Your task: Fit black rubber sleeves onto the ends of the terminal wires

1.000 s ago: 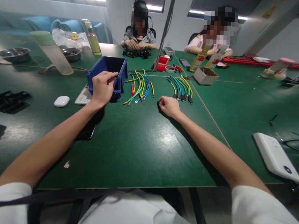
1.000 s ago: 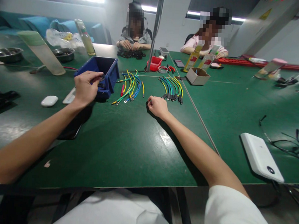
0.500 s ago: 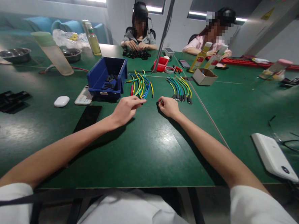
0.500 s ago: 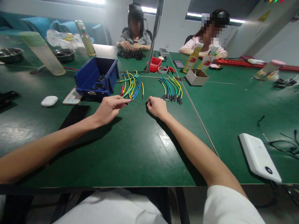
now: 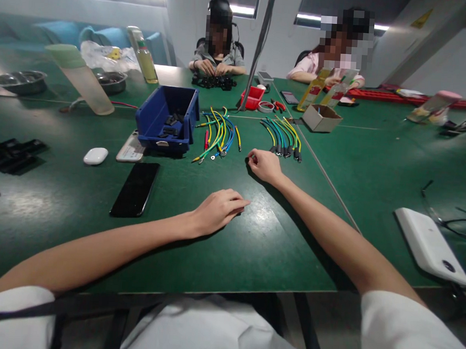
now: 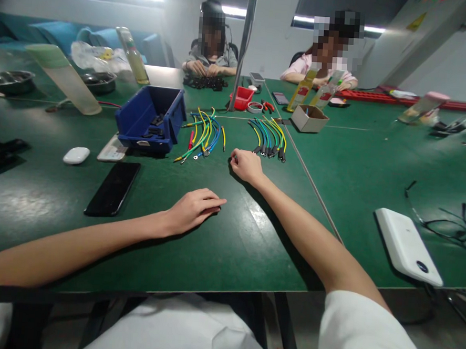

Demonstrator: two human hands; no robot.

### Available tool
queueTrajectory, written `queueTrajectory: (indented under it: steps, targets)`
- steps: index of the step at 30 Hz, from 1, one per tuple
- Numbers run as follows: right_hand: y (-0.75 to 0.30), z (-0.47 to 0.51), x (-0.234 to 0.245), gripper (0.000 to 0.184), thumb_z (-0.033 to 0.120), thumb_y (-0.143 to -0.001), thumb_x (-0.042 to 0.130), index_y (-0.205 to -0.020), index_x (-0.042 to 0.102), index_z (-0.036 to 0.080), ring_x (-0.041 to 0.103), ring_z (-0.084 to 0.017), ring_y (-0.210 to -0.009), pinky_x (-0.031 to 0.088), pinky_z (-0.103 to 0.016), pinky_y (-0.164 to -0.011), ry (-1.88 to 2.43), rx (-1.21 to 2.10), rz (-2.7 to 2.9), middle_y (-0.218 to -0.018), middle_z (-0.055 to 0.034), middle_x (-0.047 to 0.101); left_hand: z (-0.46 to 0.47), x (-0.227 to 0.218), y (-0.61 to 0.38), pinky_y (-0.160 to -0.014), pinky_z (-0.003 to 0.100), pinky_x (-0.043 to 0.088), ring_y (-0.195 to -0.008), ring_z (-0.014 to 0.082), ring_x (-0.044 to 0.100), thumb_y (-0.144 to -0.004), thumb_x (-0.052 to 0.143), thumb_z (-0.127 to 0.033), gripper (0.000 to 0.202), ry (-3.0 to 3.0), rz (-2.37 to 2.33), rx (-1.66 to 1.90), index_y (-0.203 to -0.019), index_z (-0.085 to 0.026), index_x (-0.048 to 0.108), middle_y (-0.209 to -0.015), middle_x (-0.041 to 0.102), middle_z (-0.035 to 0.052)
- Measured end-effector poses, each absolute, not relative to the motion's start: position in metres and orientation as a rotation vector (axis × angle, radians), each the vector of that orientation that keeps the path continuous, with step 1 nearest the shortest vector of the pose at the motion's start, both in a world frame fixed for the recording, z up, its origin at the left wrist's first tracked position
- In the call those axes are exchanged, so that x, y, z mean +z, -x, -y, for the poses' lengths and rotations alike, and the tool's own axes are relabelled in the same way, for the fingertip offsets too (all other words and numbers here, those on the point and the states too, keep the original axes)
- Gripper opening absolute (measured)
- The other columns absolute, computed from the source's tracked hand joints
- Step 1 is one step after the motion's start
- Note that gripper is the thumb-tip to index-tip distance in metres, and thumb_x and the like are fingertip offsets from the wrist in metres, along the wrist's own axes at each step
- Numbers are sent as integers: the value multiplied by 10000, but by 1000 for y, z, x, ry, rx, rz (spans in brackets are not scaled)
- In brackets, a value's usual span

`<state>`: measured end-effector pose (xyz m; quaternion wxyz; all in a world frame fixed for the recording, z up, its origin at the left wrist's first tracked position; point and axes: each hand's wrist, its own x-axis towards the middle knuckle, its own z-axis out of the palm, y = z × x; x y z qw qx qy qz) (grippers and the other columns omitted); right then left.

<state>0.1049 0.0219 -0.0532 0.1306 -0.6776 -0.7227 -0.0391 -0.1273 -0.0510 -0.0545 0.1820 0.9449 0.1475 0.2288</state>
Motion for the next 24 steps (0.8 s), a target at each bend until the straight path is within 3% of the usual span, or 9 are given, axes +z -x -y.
queueTrajectory:
  steps: [13, 19, 24]
  targets:
    - [-102, -26, -54, 287, 357, -903, 457, -1010, 687, 222, 665, -220, -804, 406, -283, -664, 2007, -86, 1954, -856, -56, 735, 49, -53, 132, -807, 333, 406, -977, 204, 552, -865, 552, -68, 245, -2797, -398, 627, -1014, -196, 699, -959, 718, 46]
    - [-104, -55, -46, 321, 387, -899, 485, -971, 704, 164, 658, -175, -709, 456, -257, -670, 2063, 201, 1739, -837, -86, 735, 48, -54, 131, -801, 327, 441, -958, 212, 538, -909, 535, -136, 214, -2764, -429, 624, -1038, -193, 695, -955, 722, 38]
    - [-100, -86, -40, 272, 338, -891, 526, -955, 687, 129, 568, -90, -477, 431, -195, -494, 2059, 597, 1633, -779, -74, 727, 46, -55, 131, -843, 316, 475, -973, 208, 534, -916, 508, -125, 249, -2734, -431, 573, -1087, -189, 676, -1008, 714, 40]
